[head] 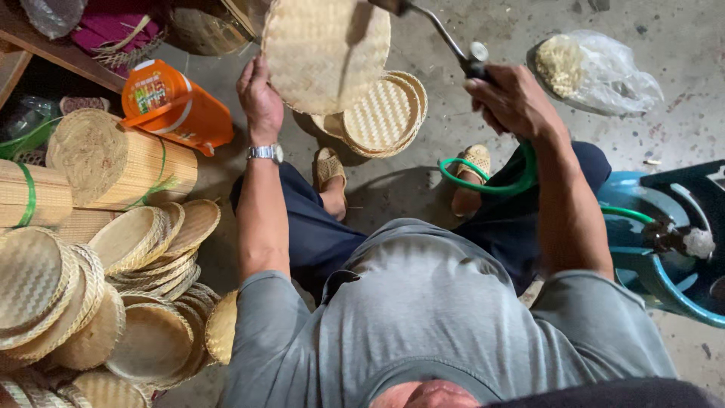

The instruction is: The person sits on the floor and uses a handheld blowtorch to apply flame to the surface of round woven baskets. They hold each basket with one hand and move the torch over the surface, then place the treated basket onto a stack.

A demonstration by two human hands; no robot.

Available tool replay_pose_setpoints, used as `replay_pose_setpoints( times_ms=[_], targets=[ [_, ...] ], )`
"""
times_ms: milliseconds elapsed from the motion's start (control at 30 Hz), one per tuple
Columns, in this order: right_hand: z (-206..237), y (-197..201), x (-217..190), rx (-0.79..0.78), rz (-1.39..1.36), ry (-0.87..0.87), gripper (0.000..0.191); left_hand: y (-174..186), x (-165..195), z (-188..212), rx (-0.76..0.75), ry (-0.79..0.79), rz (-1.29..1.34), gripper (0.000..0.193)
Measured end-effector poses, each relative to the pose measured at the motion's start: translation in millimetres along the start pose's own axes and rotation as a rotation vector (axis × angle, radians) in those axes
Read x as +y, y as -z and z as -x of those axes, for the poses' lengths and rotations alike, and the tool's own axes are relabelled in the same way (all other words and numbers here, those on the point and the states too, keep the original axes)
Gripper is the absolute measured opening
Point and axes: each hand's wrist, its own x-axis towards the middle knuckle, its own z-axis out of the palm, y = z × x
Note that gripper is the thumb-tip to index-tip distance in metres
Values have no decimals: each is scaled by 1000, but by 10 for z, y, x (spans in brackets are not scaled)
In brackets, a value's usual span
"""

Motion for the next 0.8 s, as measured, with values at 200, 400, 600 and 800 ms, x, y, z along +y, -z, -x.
replay_pose_setpoints(
  times_ms=[200,400,600,800],
  targets=[
    [190,-122,178,-1,34,-158,37,20,140,21,43,59,298,25],
    [23,-451,-114,-89,-9,27,36,-492,-153,233,58,43,74,33],
    [41,-527,-169,-159,142,-20,40,-593,-256,96,5,84,519,35],
    [131,-446,244,-66,208,-41,32,-255,-190,-94,191,139,665,37]
  ],
)
